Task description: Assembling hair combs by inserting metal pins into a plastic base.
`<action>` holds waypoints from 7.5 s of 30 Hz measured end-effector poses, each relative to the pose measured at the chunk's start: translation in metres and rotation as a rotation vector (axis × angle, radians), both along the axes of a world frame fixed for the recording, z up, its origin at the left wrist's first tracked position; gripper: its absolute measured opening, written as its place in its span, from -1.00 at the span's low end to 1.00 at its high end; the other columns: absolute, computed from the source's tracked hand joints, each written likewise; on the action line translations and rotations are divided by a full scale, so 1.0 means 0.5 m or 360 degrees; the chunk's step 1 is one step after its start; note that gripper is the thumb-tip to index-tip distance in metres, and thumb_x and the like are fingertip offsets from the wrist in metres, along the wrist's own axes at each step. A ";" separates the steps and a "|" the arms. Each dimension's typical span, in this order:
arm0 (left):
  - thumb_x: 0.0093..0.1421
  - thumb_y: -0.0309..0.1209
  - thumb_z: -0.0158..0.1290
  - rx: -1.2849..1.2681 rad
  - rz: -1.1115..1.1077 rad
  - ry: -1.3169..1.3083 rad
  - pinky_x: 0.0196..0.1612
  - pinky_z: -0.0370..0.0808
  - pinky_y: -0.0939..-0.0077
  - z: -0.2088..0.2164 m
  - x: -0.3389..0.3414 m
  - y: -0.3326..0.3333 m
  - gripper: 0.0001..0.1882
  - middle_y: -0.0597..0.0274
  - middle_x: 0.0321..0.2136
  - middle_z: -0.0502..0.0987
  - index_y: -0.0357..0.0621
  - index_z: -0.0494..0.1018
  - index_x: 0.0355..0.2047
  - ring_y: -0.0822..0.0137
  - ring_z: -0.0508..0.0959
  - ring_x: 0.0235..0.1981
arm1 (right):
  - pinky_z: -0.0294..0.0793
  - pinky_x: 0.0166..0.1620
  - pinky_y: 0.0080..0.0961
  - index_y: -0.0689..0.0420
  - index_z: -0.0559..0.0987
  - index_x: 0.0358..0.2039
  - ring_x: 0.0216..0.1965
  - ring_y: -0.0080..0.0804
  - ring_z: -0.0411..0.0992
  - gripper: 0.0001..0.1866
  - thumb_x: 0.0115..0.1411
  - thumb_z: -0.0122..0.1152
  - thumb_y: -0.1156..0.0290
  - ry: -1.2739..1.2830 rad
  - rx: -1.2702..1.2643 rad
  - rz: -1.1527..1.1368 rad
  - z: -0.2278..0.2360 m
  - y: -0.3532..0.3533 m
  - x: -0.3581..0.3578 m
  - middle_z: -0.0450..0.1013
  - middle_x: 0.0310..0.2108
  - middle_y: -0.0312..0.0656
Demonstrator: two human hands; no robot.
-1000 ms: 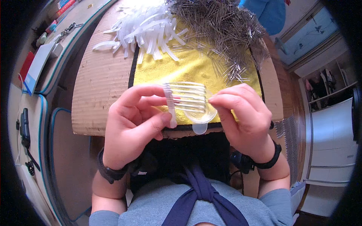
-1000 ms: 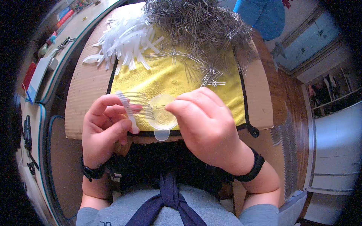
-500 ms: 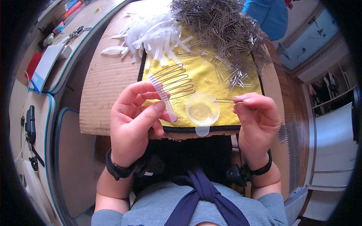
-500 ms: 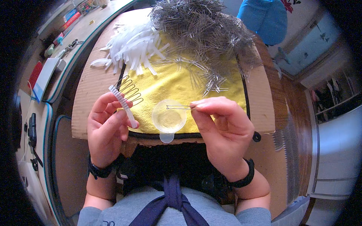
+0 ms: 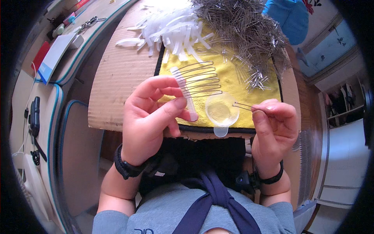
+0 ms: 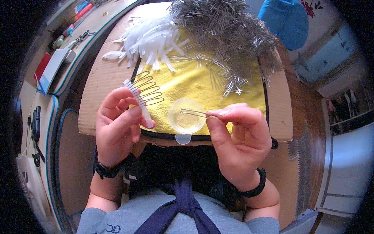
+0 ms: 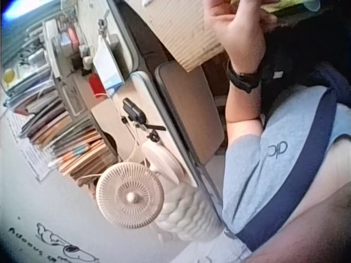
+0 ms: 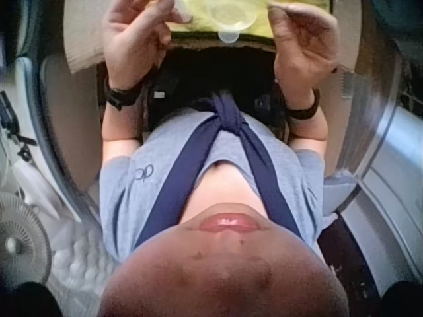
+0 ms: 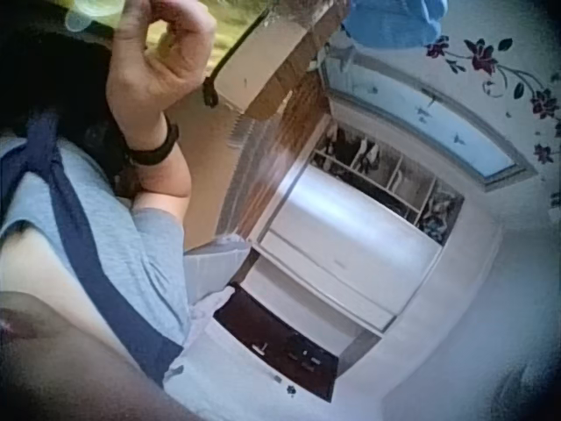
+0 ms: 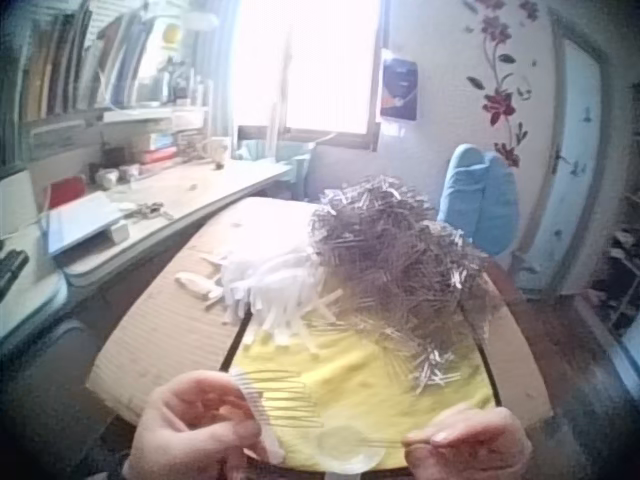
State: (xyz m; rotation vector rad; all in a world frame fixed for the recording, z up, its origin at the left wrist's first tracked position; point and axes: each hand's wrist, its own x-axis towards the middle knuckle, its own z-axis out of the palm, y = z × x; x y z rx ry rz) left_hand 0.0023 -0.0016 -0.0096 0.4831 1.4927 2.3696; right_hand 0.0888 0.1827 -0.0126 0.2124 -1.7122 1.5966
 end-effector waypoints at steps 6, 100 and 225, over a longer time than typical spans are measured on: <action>0.07 -0.61 -0.02 -0.0053 -0.0073 0.0006 -0.76 0.34 0.82 0.006 0.001 0.002 -0.72 0.10 -0.37 0.49 -0.32 0.32 -0.17 0.33 0.57 -0.54 | 0.36 -0.27 -0.64 0.26 0.40 -0.34 -0.38 -0.49 0.37 -0.77 -0.04 0.16 0.75 0.0071 0.0245 0.0082 0.002 -0.019 -0.014 0.40 -0.43 -0.15; 0.09 -0.58 0.01 -0.0457 -0.0332 0.0051 -0.60 0.41 0.82 0.016 0.000 -0.010 -0.73 0.09 -0.33 0.52 -0.29 0.31 -0.17 0.49 0.54 -0.46 | 0.39 -0.41 -0.45 0.24 0.52 -0.47 -0.48 -0.26 0.39 -0.78 -0.24 0.19 0.68 -0.0271 0.1662 0.0070 0.073 0.064 -0.013 0.40 -0.53 -0.15; 0.06 -0.60 0.06 -0.0027 -0.0140 0.0125 -0.69 0.40 0.84 -0.002 -0.002 -0.002 -0.73 0.14 -0.36 0.49 -0.29 0.34 -0.19 0.41 0.58 -0.48 | 0.41 -0.43 -0.55 0.24 0.47 -0.46 -0.52 -0.34 0.43 -0.79 -0.17 0.17 0.75 0.0142 0.0699 -0.0012 0.014 -0.018 -0.033 0.45 -0.53 -0.16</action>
